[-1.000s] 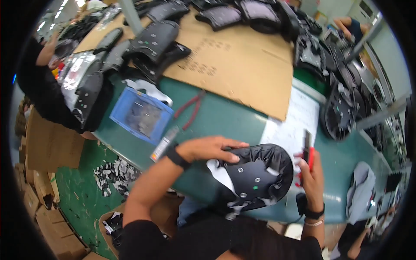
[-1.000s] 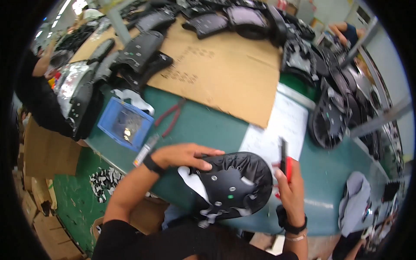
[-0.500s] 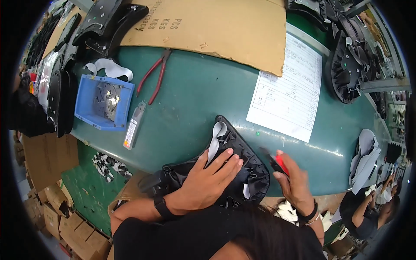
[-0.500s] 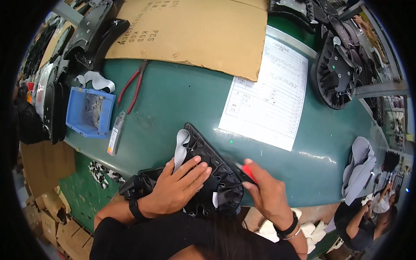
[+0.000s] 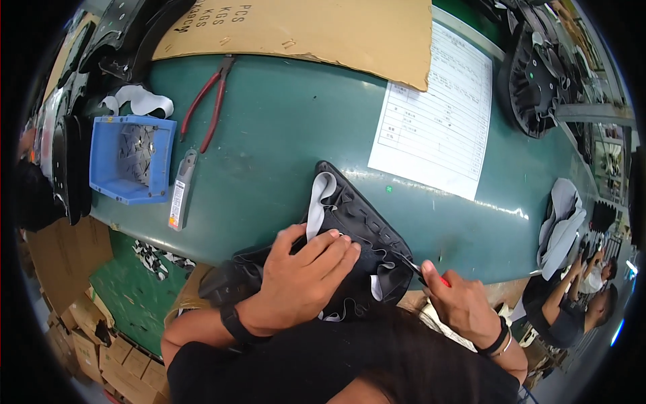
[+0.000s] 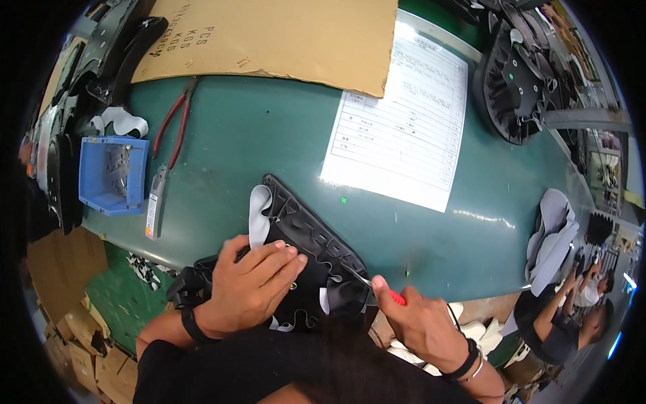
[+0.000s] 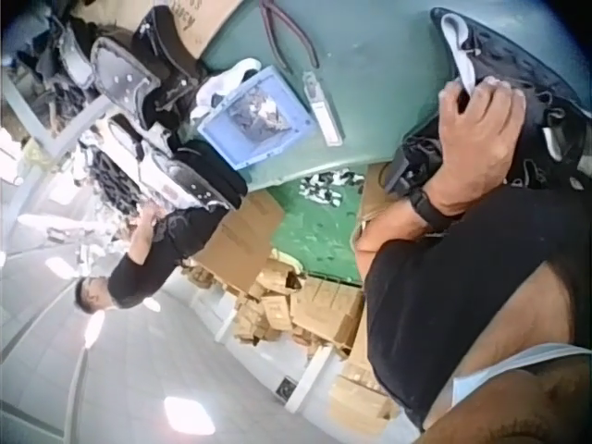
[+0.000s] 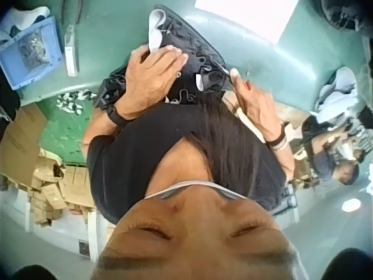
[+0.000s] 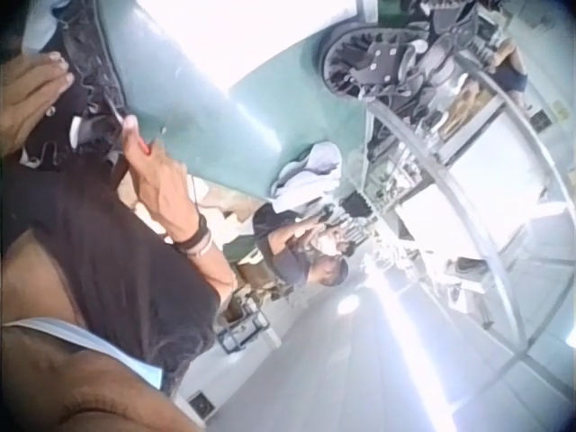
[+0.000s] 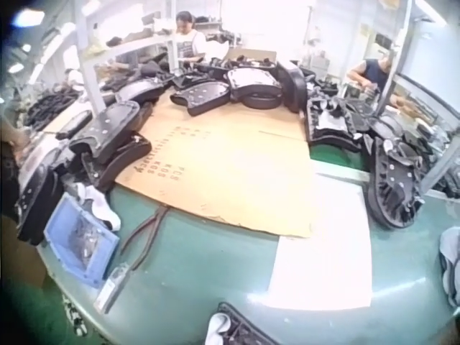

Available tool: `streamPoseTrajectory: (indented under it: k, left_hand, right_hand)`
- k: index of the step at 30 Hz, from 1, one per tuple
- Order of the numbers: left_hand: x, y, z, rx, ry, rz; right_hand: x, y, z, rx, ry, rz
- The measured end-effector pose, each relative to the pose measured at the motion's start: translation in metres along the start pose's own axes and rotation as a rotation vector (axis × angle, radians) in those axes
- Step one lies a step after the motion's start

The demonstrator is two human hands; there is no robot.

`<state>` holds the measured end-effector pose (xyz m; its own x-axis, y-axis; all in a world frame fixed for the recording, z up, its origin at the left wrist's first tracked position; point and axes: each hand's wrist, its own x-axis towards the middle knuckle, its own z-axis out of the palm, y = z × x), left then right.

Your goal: The person trims and finishes upholstered chair backrests by cutting fabric scraps and cardboard with a utility knife and pliers.

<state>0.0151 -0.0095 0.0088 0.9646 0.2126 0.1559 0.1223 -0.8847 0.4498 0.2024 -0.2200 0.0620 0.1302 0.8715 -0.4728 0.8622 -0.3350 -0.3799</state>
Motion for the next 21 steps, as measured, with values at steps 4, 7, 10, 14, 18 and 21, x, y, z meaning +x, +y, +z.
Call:
streamPoseTrajectory:
  k: [4,7,10,14,18,21]
  left_hand:
    - [0.045,-0.004,-0.007,0.007,-0.098,0.119]
    - [0.056,-0.013,0.013,-0.039,-0.054,0.336]
    - [0.047,-0.013,0.018,-0.731,-0.187,0.211]
    - [0.050,-0.007,-0.002,-0.440,-0.295,0.118]
    - [0.057,0.007,0.018,-0.265,-0.120,0.179]
    - [0.058,-0.008,0.022,-0.621,-0.093,0.116]
  right_hand:
    - [-0.005,-0.002,0.001,0.047,0.090,0.020]
    - [-0.005,0.001,0.001,0.049,0.079,0.048]
    - [-0.008,0.001,0.003,0.091,0.077,0.069]
    - [0.005,0.008,-0.003,0.143,0.058,0.031]
    - [0.018,0.005,-0.011,0.155,0.039,0.019]
    - [0.014,-0.001,0.006,0.130,0.081,0.023]
